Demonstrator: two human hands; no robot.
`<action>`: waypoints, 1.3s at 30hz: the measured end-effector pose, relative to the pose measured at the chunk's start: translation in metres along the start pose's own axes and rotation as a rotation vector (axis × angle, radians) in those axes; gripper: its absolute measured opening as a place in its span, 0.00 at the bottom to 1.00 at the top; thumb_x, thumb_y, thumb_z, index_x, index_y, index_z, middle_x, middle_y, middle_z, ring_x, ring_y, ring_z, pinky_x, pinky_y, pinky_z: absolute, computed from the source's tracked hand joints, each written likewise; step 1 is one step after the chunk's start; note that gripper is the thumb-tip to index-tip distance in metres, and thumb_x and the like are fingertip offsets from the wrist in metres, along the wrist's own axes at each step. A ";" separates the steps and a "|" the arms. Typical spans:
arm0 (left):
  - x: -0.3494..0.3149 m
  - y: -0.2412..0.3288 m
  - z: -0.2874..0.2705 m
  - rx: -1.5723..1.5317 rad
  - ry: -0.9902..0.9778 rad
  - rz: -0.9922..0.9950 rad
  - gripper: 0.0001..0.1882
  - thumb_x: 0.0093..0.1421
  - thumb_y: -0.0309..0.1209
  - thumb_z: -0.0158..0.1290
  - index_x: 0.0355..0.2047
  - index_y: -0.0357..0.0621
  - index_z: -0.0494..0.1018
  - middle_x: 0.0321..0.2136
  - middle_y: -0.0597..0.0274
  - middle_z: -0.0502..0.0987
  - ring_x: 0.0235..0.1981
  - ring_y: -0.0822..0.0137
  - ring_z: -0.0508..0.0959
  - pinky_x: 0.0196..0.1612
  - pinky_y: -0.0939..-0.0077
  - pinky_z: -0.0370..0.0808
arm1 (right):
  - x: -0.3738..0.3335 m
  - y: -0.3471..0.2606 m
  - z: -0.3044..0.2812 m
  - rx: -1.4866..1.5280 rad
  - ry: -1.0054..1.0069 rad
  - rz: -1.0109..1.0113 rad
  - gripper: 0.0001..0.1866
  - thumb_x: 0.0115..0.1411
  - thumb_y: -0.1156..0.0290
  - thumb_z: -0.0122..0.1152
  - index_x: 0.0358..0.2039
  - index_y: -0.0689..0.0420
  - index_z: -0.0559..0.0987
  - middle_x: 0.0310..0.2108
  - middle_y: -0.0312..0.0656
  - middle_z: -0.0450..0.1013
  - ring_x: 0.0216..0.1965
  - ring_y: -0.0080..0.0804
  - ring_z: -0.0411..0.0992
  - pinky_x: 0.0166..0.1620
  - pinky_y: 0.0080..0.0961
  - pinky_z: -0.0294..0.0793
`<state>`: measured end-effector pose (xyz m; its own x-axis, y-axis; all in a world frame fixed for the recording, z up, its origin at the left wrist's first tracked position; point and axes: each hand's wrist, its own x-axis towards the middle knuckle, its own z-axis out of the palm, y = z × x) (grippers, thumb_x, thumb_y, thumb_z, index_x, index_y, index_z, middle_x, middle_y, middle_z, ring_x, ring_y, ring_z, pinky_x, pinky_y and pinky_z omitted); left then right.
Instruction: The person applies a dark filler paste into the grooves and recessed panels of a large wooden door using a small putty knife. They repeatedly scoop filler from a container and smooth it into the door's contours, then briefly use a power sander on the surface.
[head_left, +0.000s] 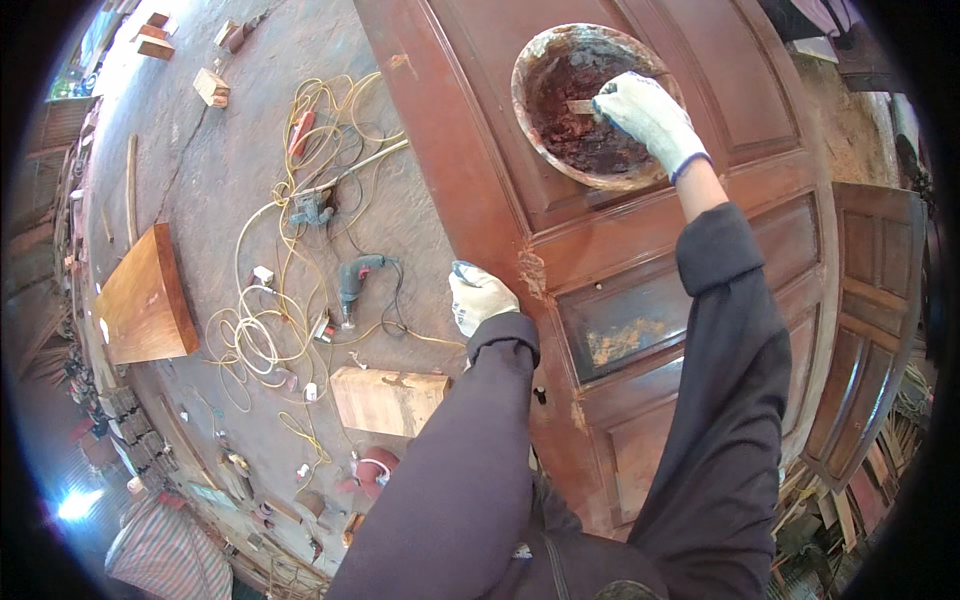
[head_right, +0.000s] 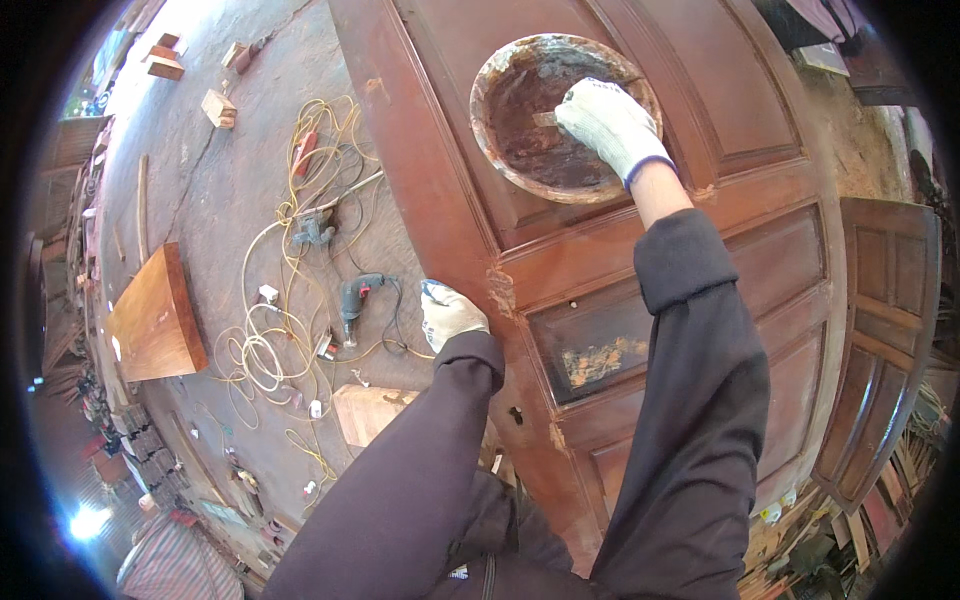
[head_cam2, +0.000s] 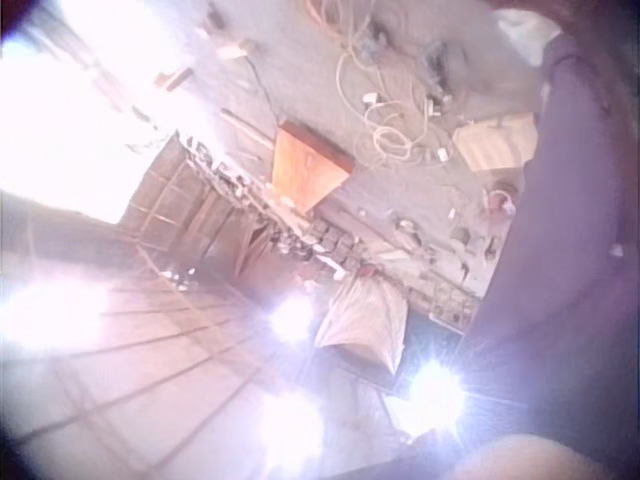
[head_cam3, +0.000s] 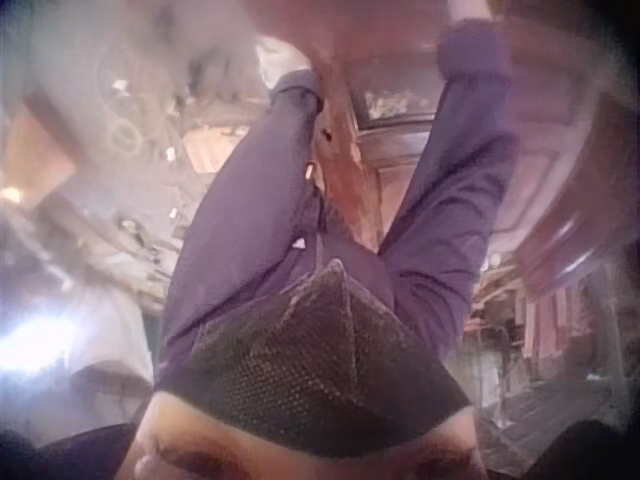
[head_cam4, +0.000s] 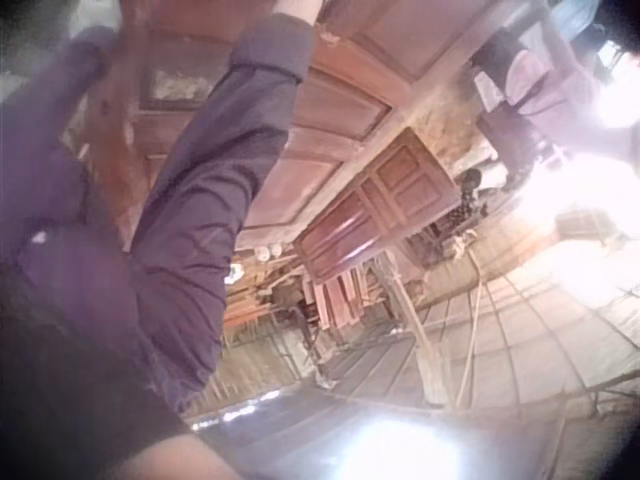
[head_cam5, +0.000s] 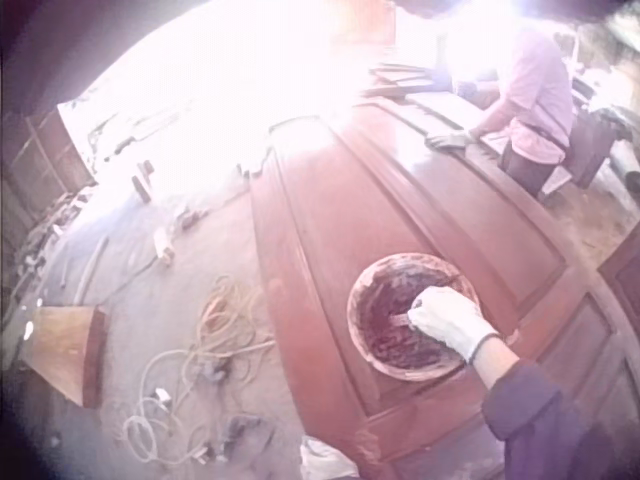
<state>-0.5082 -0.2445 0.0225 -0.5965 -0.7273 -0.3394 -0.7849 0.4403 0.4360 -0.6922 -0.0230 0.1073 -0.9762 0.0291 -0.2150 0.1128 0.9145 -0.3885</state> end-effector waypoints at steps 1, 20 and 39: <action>0.001 -0.001 0.000 0.002 0.003 -0.006 0.28 0.71 0.48 0.34 0.48 0.40 0.77 0.40 0.37 0.80 0.41 0.36 0.78 0.47 0.47 0.73 | 0.004 0.000 0.006 -0.026 0.006 -0.034 0.18 0.56 0.59 0.50 0.28 0.60 0.81 0.27 0.52 0.77 0.31 0.47 0.76 0.39 0.40 0.73; 0.003 -0.004 0.009 0.047 0.032 -0.044 0.27 0.70 0.48 0.36 0.48 0.41 0.77 0.42 0.42 0.81 0.44 0.39 0.79 0.49 0.50 0.74 | 0.013 -0.012 0.038 -0.007 0.051 0.053 0.18 0.62 0.57 0.51 0.42 0.53 0.83 0.43 0.49 0.79 0.47 0.50 0.75 0.51 0.43 0.72; 0.038 -0.036 0.039 0.310 0.193 0.287 0.23 0.69 0.45 0.39 0.41 0.39 0.78 0.37 0.42 0.81 0.37 0.42 0.81 0.42 0.49 0.76 | -0.163 -0.003 -0.027 1.059 0.246 0.275 0.10 0.64 0.66 0.59 0.40 0.58 0.82 0.25 0.37 0.77 0.25 0.21 0.71 0.31 0.26 0.72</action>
<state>-0.5092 -0.2672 -0.0386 -0.7777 -0.6250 -0.0674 -0.6235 0.7532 0.2098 -0.5383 -0.0194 0.1672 -0.8905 0.3636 -0.2737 0.3168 0.0637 -0.9463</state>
